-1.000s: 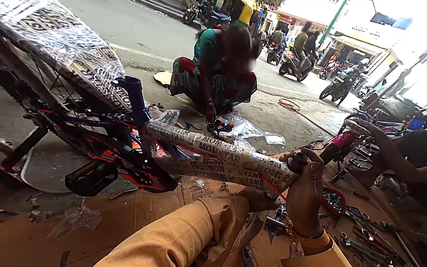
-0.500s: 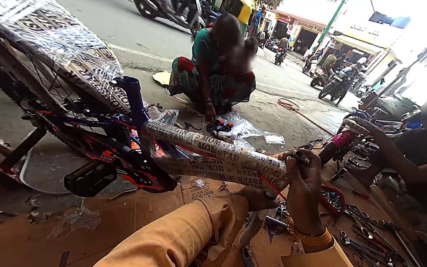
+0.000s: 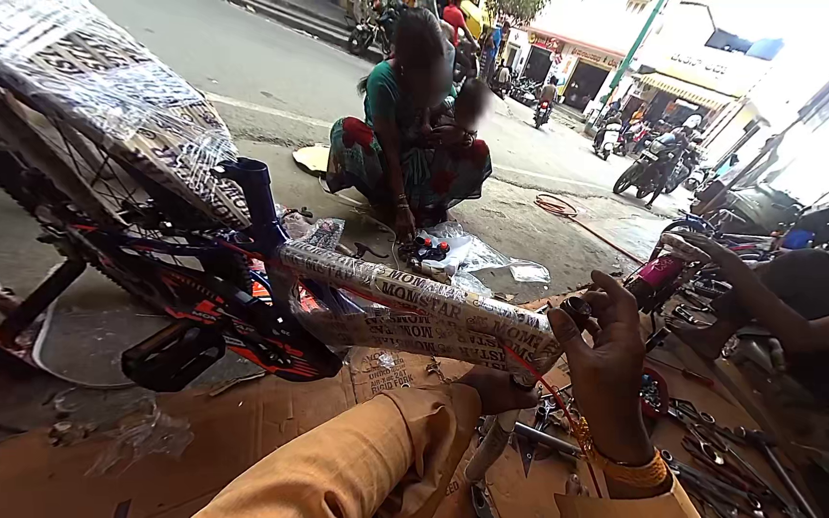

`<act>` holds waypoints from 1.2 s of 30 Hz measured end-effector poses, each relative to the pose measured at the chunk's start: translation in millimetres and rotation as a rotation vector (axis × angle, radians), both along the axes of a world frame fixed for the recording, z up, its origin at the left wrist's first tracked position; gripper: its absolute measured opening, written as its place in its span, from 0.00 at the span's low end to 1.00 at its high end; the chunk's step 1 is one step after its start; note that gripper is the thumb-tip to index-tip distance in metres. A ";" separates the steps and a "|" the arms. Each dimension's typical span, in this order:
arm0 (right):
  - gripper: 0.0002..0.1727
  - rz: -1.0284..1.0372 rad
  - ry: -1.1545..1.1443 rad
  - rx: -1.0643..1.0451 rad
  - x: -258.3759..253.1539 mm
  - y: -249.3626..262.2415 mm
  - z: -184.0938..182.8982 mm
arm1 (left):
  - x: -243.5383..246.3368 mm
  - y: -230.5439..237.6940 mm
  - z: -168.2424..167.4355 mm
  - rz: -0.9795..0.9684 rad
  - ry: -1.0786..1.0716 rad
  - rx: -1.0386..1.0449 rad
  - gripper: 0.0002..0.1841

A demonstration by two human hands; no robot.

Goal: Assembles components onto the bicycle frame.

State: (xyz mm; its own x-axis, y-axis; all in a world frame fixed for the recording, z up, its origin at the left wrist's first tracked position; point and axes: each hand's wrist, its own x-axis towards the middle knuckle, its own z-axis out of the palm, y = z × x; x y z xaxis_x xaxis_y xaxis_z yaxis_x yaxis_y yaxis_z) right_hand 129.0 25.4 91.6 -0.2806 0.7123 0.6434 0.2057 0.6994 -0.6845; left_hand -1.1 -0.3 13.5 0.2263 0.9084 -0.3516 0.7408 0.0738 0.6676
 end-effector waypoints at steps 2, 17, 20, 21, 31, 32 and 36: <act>0.36 0.019 0.023 -0.003 -0.3 -1.4 0.4 | 0.1 2.2 -7.5 0.013 0.000 0.022 0.35; 0.27 0.120 0.028 -0.045 4.2 -6.1 1.2 | -2.5 -3.4 3.6 -0.004 -0.022 -0.019 0.36; 0.35 0.015 -0.036 -0.010 3.0 -4.7 1.7 | -0.9 -2.2 0.8 -0.004 -0.007 0.006 0.35; 0.39 -0.039 -0.045 0.005 2.1 -3.9 2.0 | -0.7 -2.7 1.8 0.001 -0.006 0.000 0.35; 0.20 0.065 0.028 0.020 2.3 -4.7 0.8 | -1.7 2.4 -5.5 -0.010 0.005 0.000 0.36; 0.20 0.084 0.018 0.022 3.3 -4.5 1.5 | -1.4 1.6 -3.4 -0.005 0.005 -0.006 0.36; 0.21 0.031 -0.078 0.065 3.3 -2.0 3.9 | -1.1 0.2 1.6 0.007 0.019 -0.047 0.38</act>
